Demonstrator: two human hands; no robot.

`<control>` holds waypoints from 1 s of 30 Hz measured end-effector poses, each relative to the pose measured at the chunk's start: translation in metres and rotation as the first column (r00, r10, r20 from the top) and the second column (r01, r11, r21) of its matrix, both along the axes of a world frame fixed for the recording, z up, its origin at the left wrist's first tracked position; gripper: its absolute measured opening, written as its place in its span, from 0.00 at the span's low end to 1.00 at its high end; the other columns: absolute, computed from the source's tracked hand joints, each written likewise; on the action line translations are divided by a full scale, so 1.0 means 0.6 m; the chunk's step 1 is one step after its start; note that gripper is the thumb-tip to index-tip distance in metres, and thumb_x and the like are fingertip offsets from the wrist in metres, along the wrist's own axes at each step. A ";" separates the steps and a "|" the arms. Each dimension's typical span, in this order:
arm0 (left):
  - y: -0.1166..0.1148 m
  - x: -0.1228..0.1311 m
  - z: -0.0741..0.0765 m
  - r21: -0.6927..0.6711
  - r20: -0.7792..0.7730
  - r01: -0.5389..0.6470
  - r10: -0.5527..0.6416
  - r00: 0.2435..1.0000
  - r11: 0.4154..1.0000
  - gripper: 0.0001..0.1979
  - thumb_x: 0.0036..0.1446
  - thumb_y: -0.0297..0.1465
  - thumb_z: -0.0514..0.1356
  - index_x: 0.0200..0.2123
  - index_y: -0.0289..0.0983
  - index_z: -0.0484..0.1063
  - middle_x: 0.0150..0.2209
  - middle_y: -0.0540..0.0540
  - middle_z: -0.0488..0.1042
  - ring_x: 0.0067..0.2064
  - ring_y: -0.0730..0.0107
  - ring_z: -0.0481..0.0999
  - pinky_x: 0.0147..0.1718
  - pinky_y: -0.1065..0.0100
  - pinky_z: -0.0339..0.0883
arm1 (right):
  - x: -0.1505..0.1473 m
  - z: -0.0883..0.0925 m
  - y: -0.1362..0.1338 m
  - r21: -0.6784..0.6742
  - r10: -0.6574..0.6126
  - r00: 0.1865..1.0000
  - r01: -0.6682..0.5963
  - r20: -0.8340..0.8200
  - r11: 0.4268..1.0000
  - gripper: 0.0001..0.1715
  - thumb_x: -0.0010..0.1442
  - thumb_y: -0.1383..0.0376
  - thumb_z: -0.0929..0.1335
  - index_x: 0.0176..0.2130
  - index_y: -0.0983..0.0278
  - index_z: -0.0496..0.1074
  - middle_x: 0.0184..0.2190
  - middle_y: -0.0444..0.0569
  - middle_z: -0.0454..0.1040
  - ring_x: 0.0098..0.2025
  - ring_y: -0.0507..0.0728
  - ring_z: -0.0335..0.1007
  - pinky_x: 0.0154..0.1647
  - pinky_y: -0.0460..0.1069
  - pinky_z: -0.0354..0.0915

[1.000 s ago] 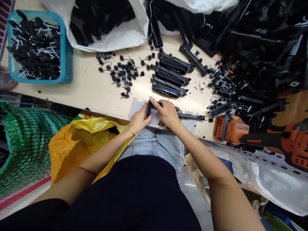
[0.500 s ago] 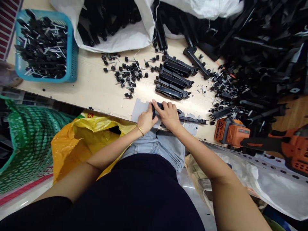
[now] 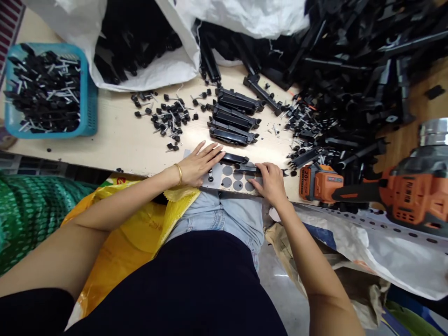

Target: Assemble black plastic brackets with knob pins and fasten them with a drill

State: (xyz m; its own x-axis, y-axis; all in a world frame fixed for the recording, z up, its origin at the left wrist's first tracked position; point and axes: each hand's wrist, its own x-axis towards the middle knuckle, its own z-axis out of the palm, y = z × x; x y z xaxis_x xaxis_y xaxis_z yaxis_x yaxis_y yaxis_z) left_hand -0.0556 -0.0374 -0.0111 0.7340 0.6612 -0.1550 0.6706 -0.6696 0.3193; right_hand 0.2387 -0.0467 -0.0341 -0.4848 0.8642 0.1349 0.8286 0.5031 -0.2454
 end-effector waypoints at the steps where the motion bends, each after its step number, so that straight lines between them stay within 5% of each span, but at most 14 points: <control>1: 0.008 0.001 -0.001 0.013 -0.027 0.028 -0.028 0.999 1.000 0.55 0.41 0.29 0.68 0.68 0.29 0.40 0.69 0.28 0.44 0.70 0.41 0.41 0.65 0.43 0.30 | 0.011 -0.003 -0.001 -0.038 0.032 0.999 -0.031 0.021 0.999 0.21 0.61 0.56 0.66 0.49 0.65 0.70 0.40 0.57 0.71 0.42 0.64 0.68 0.41 0.58 0.66; 4: 0.024 0.003 0.006 0.068 -0.029 0.110 -0.108 0.994 0.992 0.56 0.40 0.31 0.69 0.68 0.33 0.41 0.66 0.29 0.53 0.68 0.41 0.50 0.65 0.44 0.34 | 0.013 0.004 -0.006 -0.071 0.084 0.996 -0.082 0.021 0.994 0.17 0.64 0.58 0.64 0.46 0.66 0.71 0.37 0.55 0.73 0.38 0.60 0.69 0.37 0.53 0.66; 7: 0.026 0.021 0.020 0.071 -0.003 0.124 -0.124 0.992 0.990 0.53 0.44 0.36 0.69 0.68 0.33 0.44 0.60 0.30 0.63 0.60 0.43 0.63 0.60 0.49 0.51 | -0.006 0.030 -0.019 -0.054 0.070 0.997 -0.070 -0.013 0.996 0.16 0.64 0.58 0.64 0.46 0.66 0.71 0.37 0.54 0.74 0.38 0.59 0.71 0.35 0.51 0.66; 10: 0.023 0.052 0.031 0.017 -0.008 0.119 -0.119 0.993 0.993 0.41 0.56 0.36 0.61 0.67 0.33 0.45 0.52 0.34 0.70 0.51 0.53 0.72 0.49 0.59 0.63 | -0.016 0.060 -0.034 -0.122 0.107 0.993 -0.113 -0.052 0.986 0.16 0.65 0.57 0.63 0.46 0.65 0.71 0.38 0.53 0.74 0.38 0.58 0.72 0.35 0.50 0.66; 13: 0.019 0.072 0.040 -0.022 -0.029 0.095 -0.095 0.995 0.995 0.31 0.61 0.33 0.55 0.65 0.35 0.48 0.50 0.38 0.72 0.48 0.58 0.75 0.43 0.63 0.66 | -0.018 0.089 -0.037 -0.203 0.141 0.989 -0.145 -0.032 0.968 0.17 0.66 0.56 0.62 0.48 0.65 0.69 0.40 0.53 0.75 0.39 0.57 0.73 0.33 0.49 0.65; 16: 0.013 0.072 0.050 -0.070 -0.019 0.046 -0.048 0.999 0.997 0.33 0.59 0.36 0.58 0.64 0.36 0.50 0.52 0.39 0.72 0.49 0.58 0.76 0.40 0.65 0.68 | -0.021 0.115 -0.029 -0.276 0.205 0.975 -0.176 0.081 0.945 0.18 0.66 0.56 0.62 0.48 0.65 0.68 0.40 0.53 0.75 0.37 0.57 0.73 0.29 0.47 0.60; 22: 0.006 0.057 0.059 -0.070 0.083 -0.011 0.016 0.996 0.997 0.29 0.56 0.33 0.58 0.60 0.38 0.55 0.45 0.42 0.76 0.43 0.58 0.79 0.32 0.66 0.68 | -0.025 0.143 -0.007 -0.380 0.291 0.880 -0.140 0.375 0.914 0.11 0.64 0.58 0.63 0.38 0.64 0.68 0.29 0.49 0.76 0.24 0.55 0.68 0.23 0.48 0.40; 25: -0.014 0.051 0.062 -0.157 0.361 0.076 -0.015 0.932 0.985 0.24 0.54 0.34 0.58 0.54 0.38 0.61 0.41 0.44 0.77 0.37 0.63 0.79 0.29 0.68 0.68 | -0.023 0.157 -0.020 -0.422 0.281 0.946 -0.193 0.159 0.886 0.16 0.63 0.54 0.63 0.32 0.63 0.67 0.22 0.46 0.72 0.21 0.52 0.63 0.22 0.47 0.41; 27: -0.047 0.053 0.072 -0.251 0.618 0.179 0.015 0.786 0.951 0.21 0.52 0.38 0.59 0.49 0.39 0.63 0.35 0.48 0.77 0.31 0.68 0.77 0.26 0.70 0.68 | -0.027 0.171 -0.044 -0.501 0.256 0.956 -0.291 -0.139 0.815 0.22 0.63 0.49 0.62 0.28 0.63 0.65 0.18 0.42 0.66 0.19 0.49 0.59 0.22 0.45 0.45; 29: -0.093 0.061 0.088 -0.334 0.771 0.156 0.174 0.613 0.929 0.20 0.50 0.40 0.60 0.45 0.39 0.64 0.30 0.51 0.74 0.27 0.72 0.73 0.25 0.71 0.67 | -0.037 0.184 -0.076 -0.589 0.140 0.910 -0.363 -0.390 0.722 0.25 0.61 0.46 0.64 0.25 0.63 0.62 0.16 0.39 0.59 0.18 0.46 0.54 0.21 0.44 0.47; 30: -0.117 0.067 0.096 -0.380 0.772 0.041 0.293 0.564 0.924 0.19 0.48 0.39 0.61 0.43 0.39 0.65 0.29 0.51 0.72 0.27 0.72 0.72 0.26 0.70 0.67 | -0.043 0.188 -0.092 -0.632 0.058 0.884 -0.376 -0.464 0.677 0.26 0.60 0.46 0.65 0.24 0.63 0.61 0.15 0.37 0.56 0.17 0.46 0.51 0.20 0.43 0.47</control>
